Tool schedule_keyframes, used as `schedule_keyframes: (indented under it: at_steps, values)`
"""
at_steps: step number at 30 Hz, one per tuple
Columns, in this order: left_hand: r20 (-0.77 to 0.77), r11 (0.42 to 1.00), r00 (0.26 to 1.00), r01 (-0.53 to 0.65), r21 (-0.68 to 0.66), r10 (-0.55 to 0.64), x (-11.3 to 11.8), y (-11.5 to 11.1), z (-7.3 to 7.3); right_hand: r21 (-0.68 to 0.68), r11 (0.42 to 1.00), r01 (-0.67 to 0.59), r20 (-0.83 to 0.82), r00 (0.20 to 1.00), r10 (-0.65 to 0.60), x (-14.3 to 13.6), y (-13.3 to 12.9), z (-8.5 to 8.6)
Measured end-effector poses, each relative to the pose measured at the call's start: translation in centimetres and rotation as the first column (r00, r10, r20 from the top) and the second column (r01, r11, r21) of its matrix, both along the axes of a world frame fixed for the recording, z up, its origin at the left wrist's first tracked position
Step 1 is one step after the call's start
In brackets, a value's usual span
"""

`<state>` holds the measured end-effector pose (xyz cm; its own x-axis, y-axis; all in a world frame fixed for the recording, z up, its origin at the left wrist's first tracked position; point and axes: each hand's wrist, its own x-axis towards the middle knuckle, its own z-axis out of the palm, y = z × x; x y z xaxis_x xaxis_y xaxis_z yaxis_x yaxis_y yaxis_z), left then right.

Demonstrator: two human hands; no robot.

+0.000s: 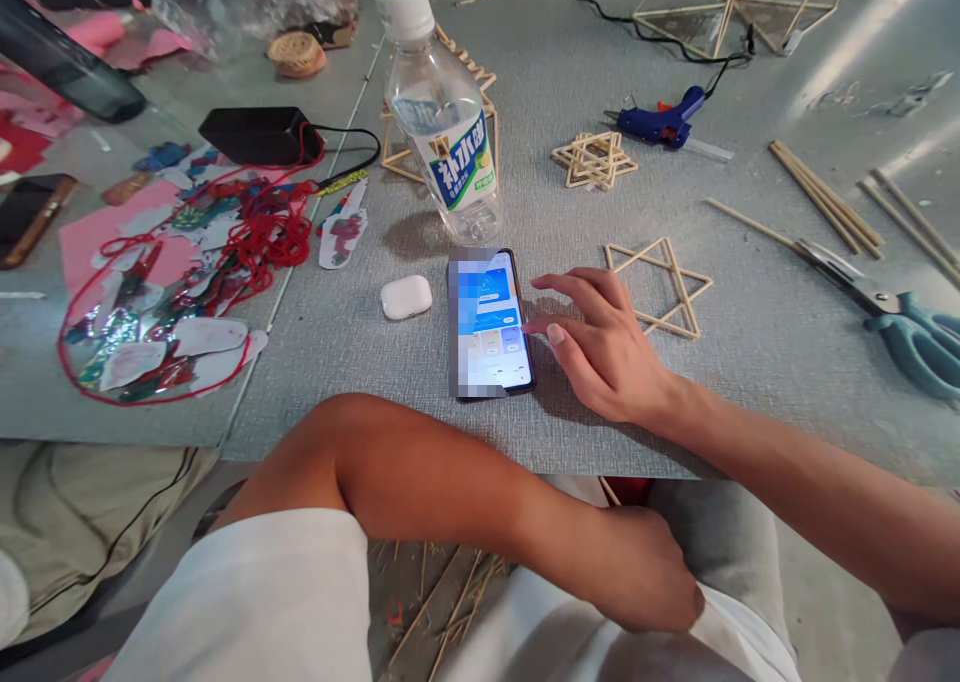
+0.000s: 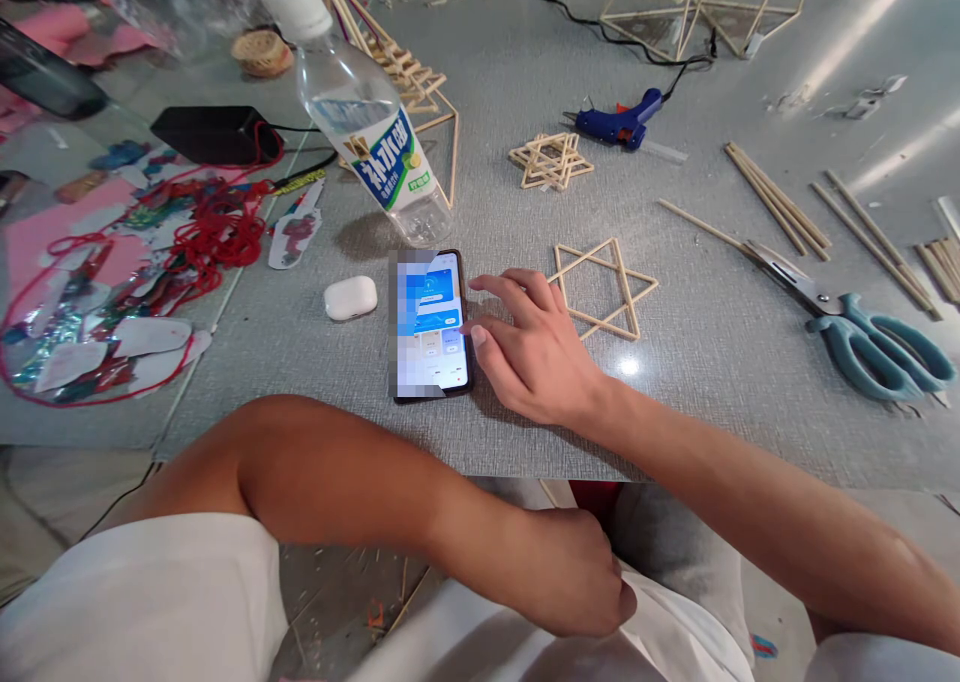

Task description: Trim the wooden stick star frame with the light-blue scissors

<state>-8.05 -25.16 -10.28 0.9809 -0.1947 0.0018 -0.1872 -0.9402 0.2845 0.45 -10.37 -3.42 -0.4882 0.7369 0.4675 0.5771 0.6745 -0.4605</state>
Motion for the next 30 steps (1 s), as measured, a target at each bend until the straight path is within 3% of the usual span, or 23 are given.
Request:
schedule_keyframes:
  at_steps: [13,20,30]
  values:
    - [0.008,0.999,1.0,-0.012,0.032,0.012,-0.13,0.16,0.48,-0.016,1.0,-0.001,0.0,1.0,0.001,0.01,0.0,0.09]
    - [-0.013,1.0,1.0,0.014,0.002,-0.014,-0.31,0.4,0.75,-0.052,0.995,-0.085,0.043,0.995,0.087,-0.04,-0.1,0.42]
    - [-0.041,0.999,0.999,0.022,-0.041,-0.024,0.07,0.19,0.0,-0.119,0.993,-0.011,0.111,0.994,0.025,-0.27,-0.07,0.12]
